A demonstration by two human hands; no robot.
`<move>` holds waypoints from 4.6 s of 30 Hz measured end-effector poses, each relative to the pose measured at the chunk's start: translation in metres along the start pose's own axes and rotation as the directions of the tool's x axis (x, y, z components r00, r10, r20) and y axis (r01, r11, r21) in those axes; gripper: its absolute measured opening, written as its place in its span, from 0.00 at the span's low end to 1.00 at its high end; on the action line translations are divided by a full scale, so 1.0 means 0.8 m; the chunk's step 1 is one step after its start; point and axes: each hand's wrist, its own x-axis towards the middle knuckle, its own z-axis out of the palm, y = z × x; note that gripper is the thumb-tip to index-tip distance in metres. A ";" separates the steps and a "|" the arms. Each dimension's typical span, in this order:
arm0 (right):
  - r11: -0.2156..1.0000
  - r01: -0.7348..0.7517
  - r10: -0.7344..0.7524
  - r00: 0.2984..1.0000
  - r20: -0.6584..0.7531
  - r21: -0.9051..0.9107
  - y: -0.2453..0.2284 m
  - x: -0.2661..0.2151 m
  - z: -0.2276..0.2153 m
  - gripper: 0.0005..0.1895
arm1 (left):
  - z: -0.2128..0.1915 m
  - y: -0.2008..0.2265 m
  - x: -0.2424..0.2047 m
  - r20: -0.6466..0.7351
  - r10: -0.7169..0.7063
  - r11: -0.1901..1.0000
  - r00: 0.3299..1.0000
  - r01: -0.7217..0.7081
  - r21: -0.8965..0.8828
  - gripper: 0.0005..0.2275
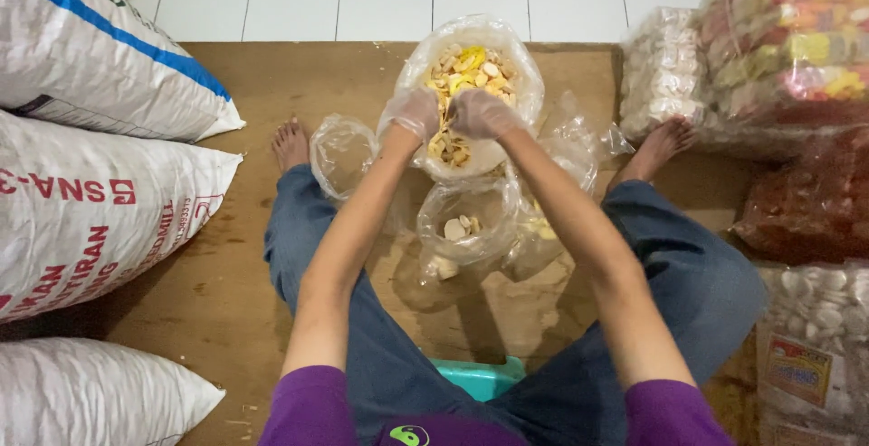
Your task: The person sits on a low stool and sorts dried fruit slices from a large plastic bag into smaller plastic bags. They use gloved hands to pick up handfuls of the fruit and distribute them into the smaller bags placed on the floor.
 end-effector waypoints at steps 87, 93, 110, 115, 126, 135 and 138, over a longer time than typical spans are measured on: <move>0.994 0.083 -0.094 0.979 -0.183 -0.069 0.062 -0.010 0.027 0.14 | 0.040 -0.007 -0.003 -0.250 0.018 0.983 0.968 -0.062 -0.171 0.14; 0.984 0.122 -0.082 0.960 -0.268 0.134 0.061 0.042 0.073 0.15 | 0.059 0.003 -0.007 -0.390 0.003 0.997 0.921 -0.034 -0.073 0.13; 0.933 0.271 -0.177 0.918 -0.354 0.236 0.038 -0.004 0.027 0.09 | 0.022 0.029 -0.007 -0.290 -0.034 0.967 0.956 -0.042 -0.252 0.07; 0.942 0.234 -0.165 0.947 -0.276 0.239 0.078 -0.041 -0.019 0.10 | -0.048 0.069 -0.027 -0.233 0.042 0.909 0.972 -0.134 -0.395 0.09; 0.995 0.034 -0.037 0.999 -0.034 -0.090 0.098 -0.199 -0.109 0.18 | -0.021 0.220 -0.051 -0.109 0.242 0.832 0.964 -0.264 -0.488 0.09; 0.985 -0.121 0.142 0.975 0.169 -0.127 0.159 -0.191 -0.071 0.19 | 0.001 0.255 -0.078 -0.160 0.367 0.714 0.916 -0.388 -0.583 0.10; 0.963 -0.178 0.228 0.937 0.266 -0.201 0.115 -0.215 -0.108 0.20 | 0.027 0.250 -0.057 -0.168 0.394 0.678 0.904 -0.409 -0.611 0.09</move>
